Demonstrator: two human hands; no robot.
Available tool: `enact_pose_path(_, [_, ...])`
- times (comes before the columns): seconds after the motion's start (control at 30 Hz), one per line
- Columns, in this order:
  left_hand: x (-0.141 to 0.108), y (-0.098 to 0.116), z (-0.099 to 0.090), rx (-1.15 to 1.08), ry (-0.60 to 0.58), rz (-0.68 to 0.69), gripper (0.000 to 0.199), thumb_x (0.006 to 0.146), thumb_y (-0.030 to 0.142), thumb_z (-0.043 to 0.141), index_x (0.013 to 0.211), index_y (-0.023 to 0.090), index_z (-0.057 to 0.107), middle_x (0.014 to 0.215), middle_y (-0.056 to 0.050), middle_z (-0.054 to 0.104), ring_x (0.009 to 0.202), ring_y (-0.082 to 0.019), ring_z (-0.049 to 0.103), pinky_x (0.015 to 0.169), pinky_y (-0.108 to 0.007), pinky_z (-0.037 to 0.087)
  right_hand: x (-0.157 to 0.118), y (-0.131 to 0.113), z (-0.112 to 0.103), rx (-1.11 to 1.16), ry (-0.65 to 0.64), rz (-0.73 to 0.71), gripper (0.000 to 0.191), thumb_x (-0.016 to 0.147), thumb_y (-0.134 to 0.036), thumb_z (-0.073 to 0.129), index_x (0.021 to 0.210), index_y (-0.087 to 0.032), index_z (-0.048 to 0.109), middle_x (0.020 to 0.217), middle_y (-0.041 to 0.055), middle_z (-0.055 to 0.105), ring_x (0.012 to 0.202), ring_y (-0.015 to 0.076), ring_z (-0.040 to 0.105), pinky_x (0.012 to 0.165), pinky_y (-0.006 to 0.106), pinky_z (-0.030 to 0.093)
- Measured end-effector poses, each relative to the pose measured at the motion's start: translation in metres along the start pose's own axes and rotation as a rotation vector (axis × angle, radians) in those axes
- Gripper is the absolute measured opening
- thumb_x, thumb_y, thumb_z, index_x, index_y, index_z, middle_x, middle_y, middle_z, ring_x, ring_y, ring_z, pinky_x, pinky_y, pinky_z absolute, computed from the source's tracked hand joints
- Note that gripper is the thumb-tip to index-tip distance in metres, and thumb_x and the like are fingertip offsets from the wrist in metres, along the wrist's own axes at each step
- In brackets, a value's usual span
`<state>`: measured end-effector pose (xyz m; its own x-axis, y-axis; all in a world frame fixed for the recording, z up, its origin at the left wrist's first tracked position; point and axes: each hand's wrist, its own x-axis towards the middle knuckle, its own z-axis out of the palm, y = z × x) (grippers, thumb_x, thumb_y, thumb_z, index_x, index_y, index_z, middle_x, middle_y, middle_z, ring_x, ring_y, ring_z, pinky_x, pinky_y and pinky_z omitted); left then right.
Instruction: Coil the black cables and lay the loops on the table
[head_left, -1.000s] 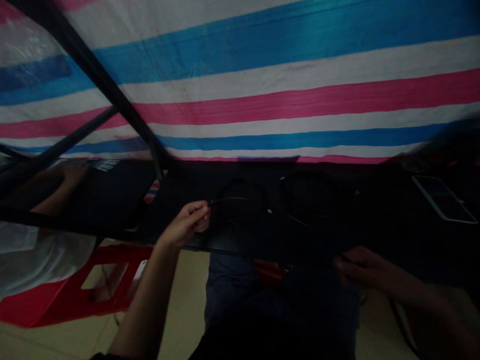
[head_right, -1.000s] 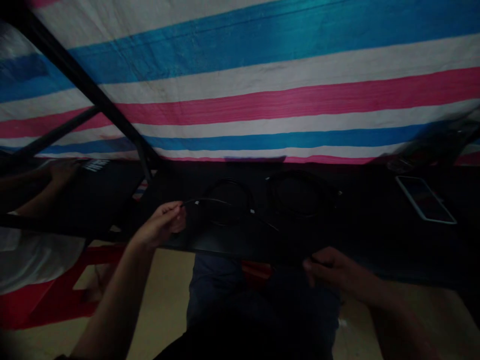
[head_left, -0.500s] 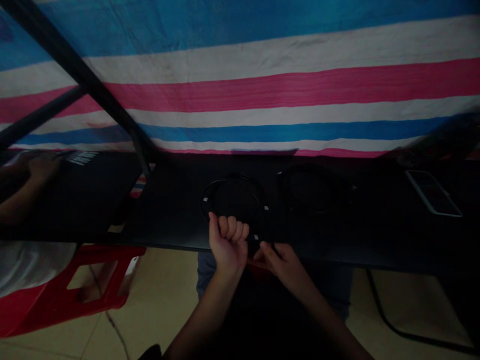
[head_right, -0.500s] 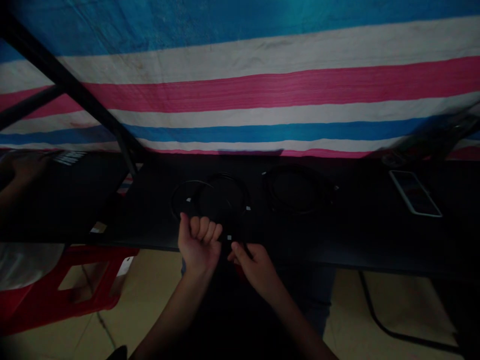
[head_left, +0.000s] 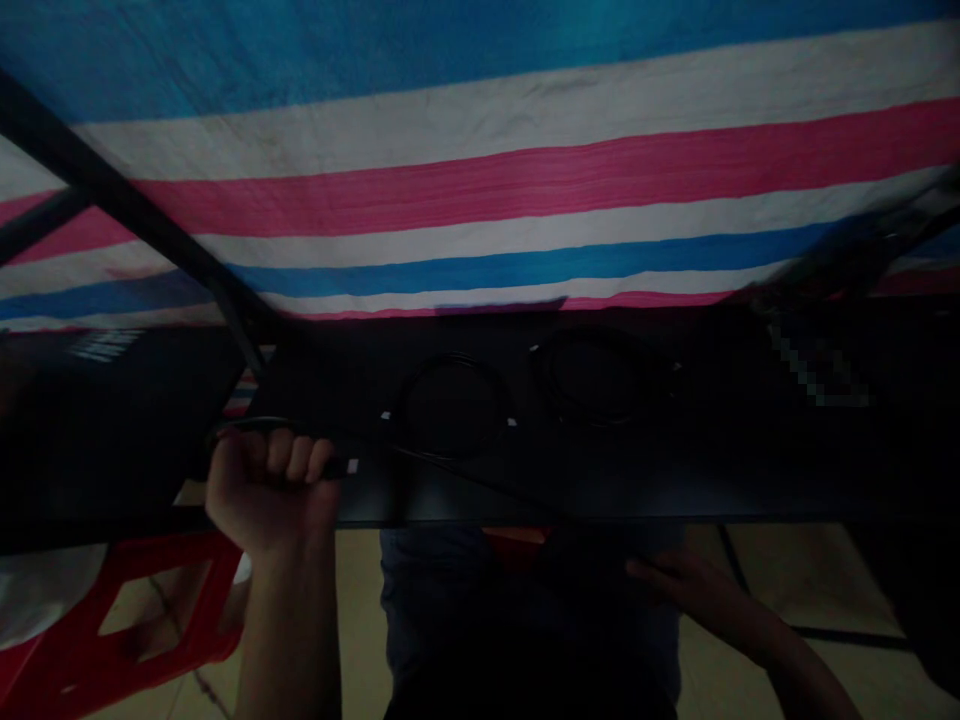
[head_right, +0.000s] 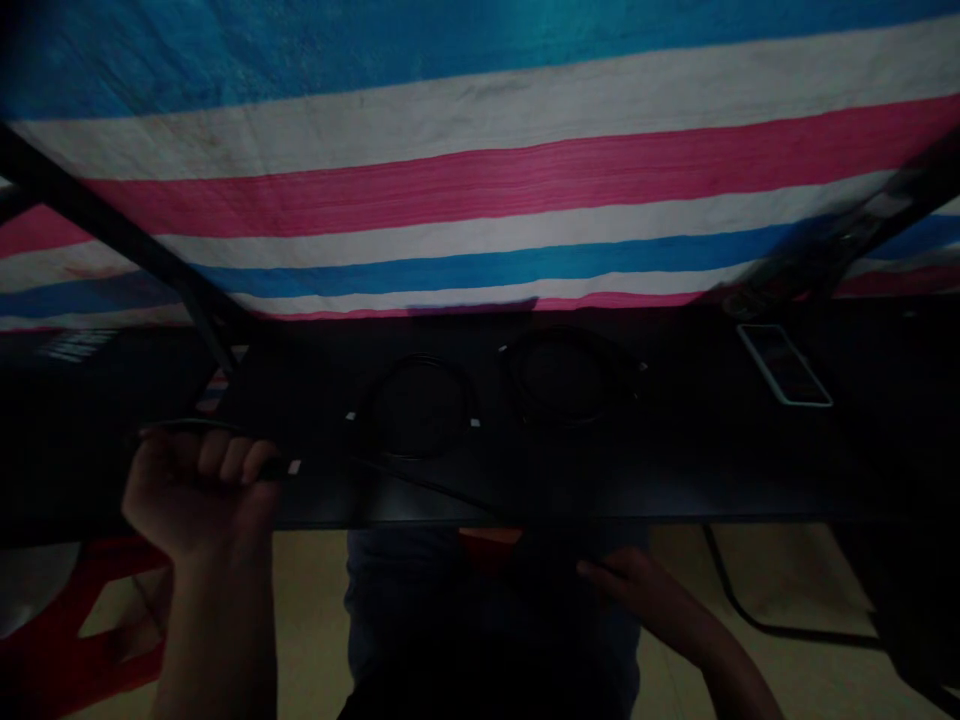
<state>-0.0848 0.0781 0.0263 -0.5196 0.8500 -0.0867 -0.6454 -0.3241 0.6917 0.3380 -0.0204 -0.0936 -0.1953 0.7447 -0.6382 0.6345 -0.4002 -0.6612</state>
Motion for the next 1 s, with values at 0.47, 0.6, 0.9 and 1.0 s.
enact_pose_path(0.47, [-0.128,-0.121,0.032,0.328,-0.490,0.084,0.065,0.101,0.058,0.039,0.050,0.018,0.034,0.070,-0.003,0.051,0.071,-0.016,0.053,0.073,-0.031,0.049,0.025,-0.172,0.094,1.090,0.253,-0.056,0.074,0.054,-0.088,0.071,0.084,-0.020,0.063,0.055,-0.0079,0.044,0.048,0.0090,0.037,0.043,0.022,0.029])
enact_pose_path(0.6, [-0.137,-0.134,0.004,0.880,-0.693,0.484,0.051,0.104,0.052,0.033,0.073,0.022,0.061,0.139,-0.008,0.050,0.133,-0.030,0.046,0.108,-0.048,0.042,0.023,-0.182,0.071,1.074,0.357,-0.206,0.057,0.061,-0.067,0.083,0.091,-0.022,0.067,0.084,0.0010,0.066,0.074,0.0146,0.061,0.058,0.023,0.046])
enact_pose_path(0.9, [-0.158,-0.119,-0.032,1.110,-1.092,0.065,0.046,0.104,0.040,0.040,0.146,0.025,0.050,0.130,-0.017,0.067,0.117,-0.029,0.068,0.083,-0.037,0.061,0.025,-0.192,0.024,0.912,-0.036,-0.492,0.040,0.093,-0.062,0.052,0.088,-0.023,0.049,0.053,-0.0078,0.053,0.040,0.0117,0.052,0.039,0.021,0.035])
enact_pose_path(1.0, [-0.140,-0.064,0.001,0.928,-1.368,0.218,0.031,0.099,0.050,0.048,0.106,0.035,0.074,0.082,-0.006,0.075,0.077,-0.024,0.074,0.058,-0.034,0.058,0.021,-0.201,0.006,0.692,-0.072,-0.512,0.035,0.097,-0.053,0.051,0.082,-0.021,0.049,0.052,-0.0107,0.041,0.037,0.0067,0.034,0.038,0.020,0.024])
